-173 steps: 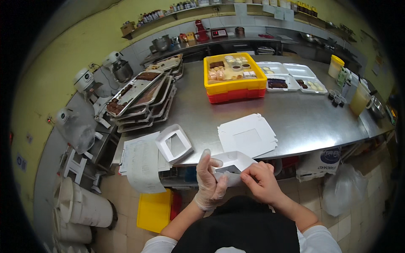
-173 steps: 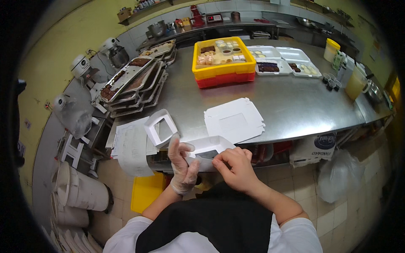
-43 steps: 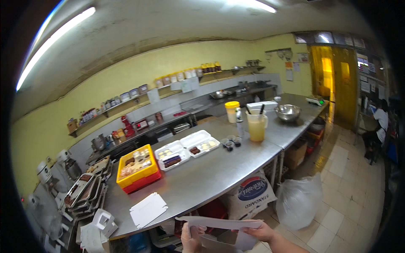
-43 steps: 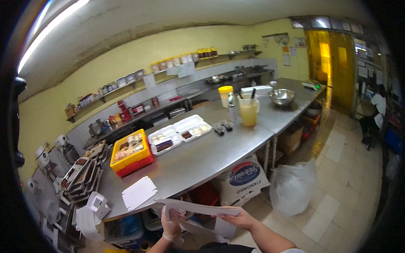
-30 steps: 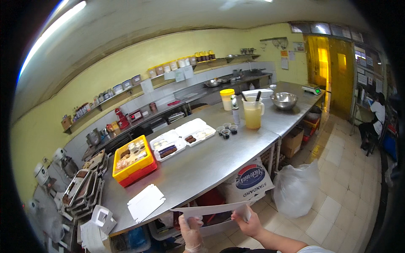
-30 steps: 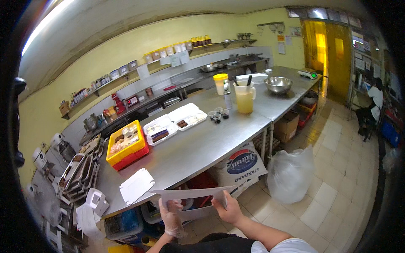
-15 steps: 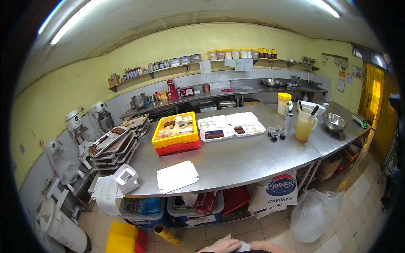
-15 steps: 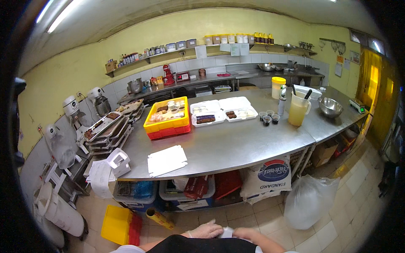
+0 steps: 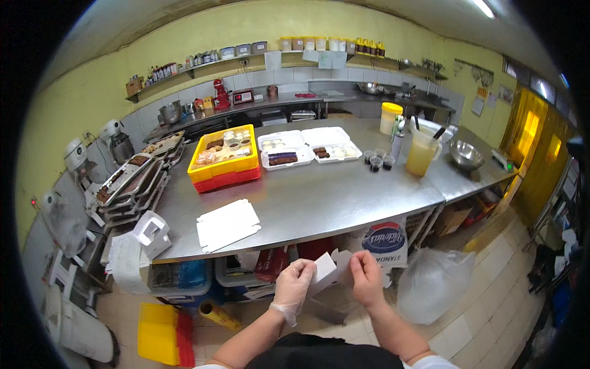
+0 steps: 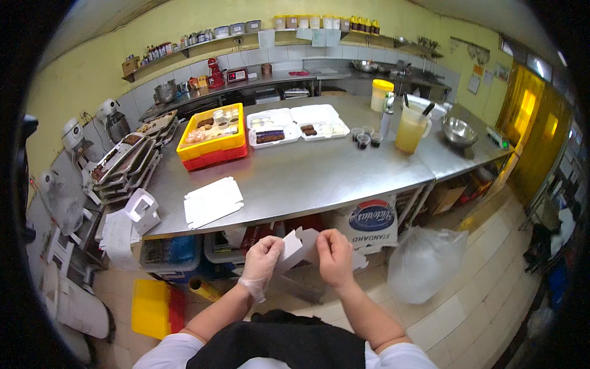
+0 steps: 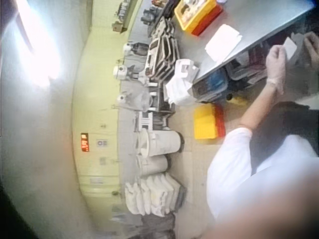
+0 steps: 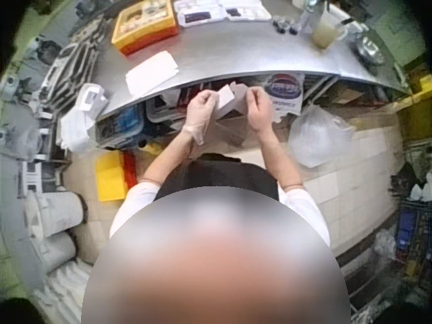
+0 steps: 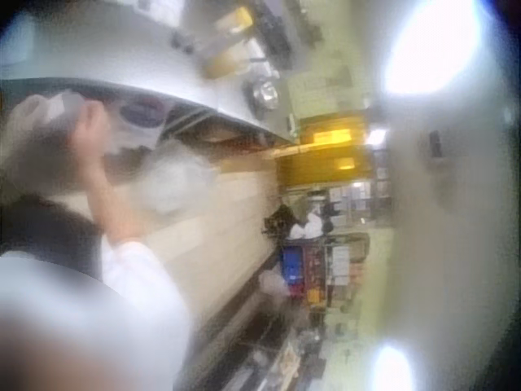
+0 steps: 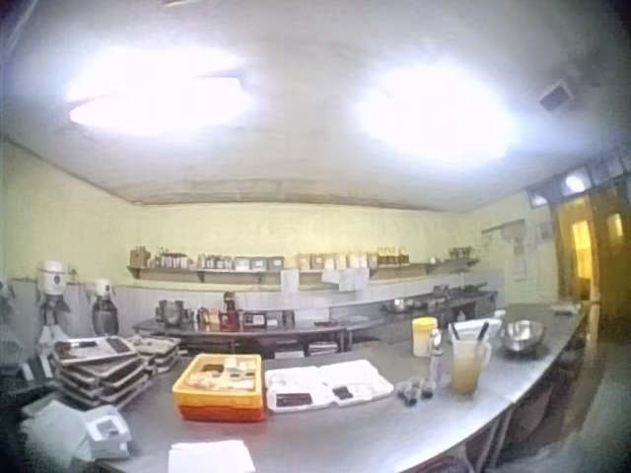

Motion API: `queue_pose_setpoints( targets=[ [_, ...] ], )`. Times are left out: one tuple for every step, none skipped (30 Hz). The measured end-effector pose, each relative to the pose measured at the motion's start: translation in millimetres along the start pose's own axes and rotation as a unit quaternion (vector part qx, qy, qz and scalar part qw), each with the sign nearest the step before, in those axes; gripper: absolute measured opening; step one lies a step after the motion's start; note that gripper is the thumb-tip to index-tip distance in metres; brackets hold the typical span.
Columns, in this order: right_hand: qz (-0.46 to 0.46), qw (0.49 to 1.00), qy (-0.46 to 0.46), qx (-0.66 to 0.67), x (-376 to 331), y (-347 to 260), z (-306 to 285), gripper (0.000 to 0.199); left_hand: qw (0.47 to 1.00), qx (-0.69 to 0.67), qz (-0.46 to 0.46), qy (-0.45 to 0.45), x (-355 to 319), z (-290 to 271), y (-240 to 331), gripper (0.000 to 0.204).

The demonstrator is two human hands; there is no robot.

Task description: The person repeatedly folds flat white cardboard pieces into small open-top boxes on a stainless steel counter. The person handles each piece one at a time, folds the sides, and places the finished boxes on the counter.

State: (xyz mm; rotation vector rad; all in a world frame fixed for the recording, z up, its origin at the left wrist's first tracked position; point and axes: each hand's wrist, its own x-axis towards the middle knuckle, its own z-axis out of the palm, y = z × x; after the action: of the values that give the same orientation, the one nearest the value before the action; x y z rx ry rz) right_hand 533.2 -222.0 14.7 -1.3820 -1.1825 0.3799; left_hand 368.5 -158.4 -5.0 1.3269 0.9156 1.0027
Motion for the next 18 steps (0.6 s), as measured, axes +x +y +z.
queue_pose_setpoints(
  targets=[
    [-0.028, 1.0, 0.003, -0.012, -1, -4, 0, 0.021, 1.0, 0.02, 0.018, -0.009, 0, 2, 5, 0.019],
    [-0.05, 0.998, 0.018, -0.012, -2, -6, -1, 0.021, 0.998, 0.042, 0.031, -0.017, -2, 2, 9, 0.019],
    [-0.091, 0.995, 0.029, -0.024, -2, -7, -2, 0.021, 0.997, 0.066, 0.039, -0.025, -6, 3, 13, 0.019],
    [-0.096, 0.994, 0.019, -0.052, -3, -8, -5, 0.02, 0.998, 0.052, 0.033, -0.034, -8, 5, 16, 0.019],
    [-0.109, 0.992, 0.019, -0.068, -4, -9, -7, 0.019, 0.998, 0.04, 0.029, -0.043, -10, 5, 20, 0.018],
    [-0.125, 0.988, 0.021, -0.084, -4, -10, -8, 0.018, 0.998, 0.029, 0.028, -0.053, -11, 5, 23, 0.018],
    [-0.13, 0.988, 0.022, -0.079, -5, -11, -8, 0.017, 0.997, 0.041, -0.006, -0.058, -12, 6, 25, 0.018],
    [-0.136, 0.988, 0.023, -0.074, -7, -12, -8, 0.016, 0.995, 0.071, 0.036, -0.053, -13, 6, 27, 0.018],
    [-0.135, 0.988, 0.019, -0.072, -8, -12, -7, 0.016, 0.992, 0.108, 0.055, -0.047, -14, 6, 28, 0.019],
    [-0.141, 0.989, 0.025, -0.048, -8, -12, -5, 0.015, 0.985, 0.145, 0.083, -0.04, -14, 6, 28, 0.019],
    [-0.139, 0.99, 0.026, -0.024, -8, -12, -3, 0.014, 0.985, 0.145, 0.079, -0.04, -14, 6, 28, 0.019],
    [-0.13, 0.991, 0.033, 0.01, -9, -12, -1, 0.013, 0.985, 0.15, 0.082, -0.039, -14, 5, 27, 0.018],
    [-0.149, 0.988, 0.04, 0.004, -9, -11, 0, 0.011, 0.983, 0.152, 0.099, -0.034, -15, 5, 26, 0.018],
    [-0.152, 0.987, 0.044, -0.015, -9, -10, 2, 0.011, 0.991, 0.105, 0.061, -0.054, -15, 4, 25, 0.017],
    [-0.161, 0.985, 0.053, -0.023, -9, -10, 3, 0.011, 0.996, 0.053, 0.037, -0.068, -15, 4, 24, 0.016],
    [-0.173, 0.983, 0.06, -0.027, -9, -8, 4, 0.011, 0.997, 0.004, -0.011, -0.082, -15, 3, 23, 0.015],
    [-0.191, 0.977, 0.069, -0.058, -10, -7, 5, 0.011, 0.996, 0.004, 0.006, -0.089, -15, 1, 22, 0.015],
    [-0.213, 0.97, 0.077, -0.085, -10, -6, 5, 0.011, 0.995, 0.007, -0.002, -0.098, -15, 0, 22, 0.014]
  ],
)
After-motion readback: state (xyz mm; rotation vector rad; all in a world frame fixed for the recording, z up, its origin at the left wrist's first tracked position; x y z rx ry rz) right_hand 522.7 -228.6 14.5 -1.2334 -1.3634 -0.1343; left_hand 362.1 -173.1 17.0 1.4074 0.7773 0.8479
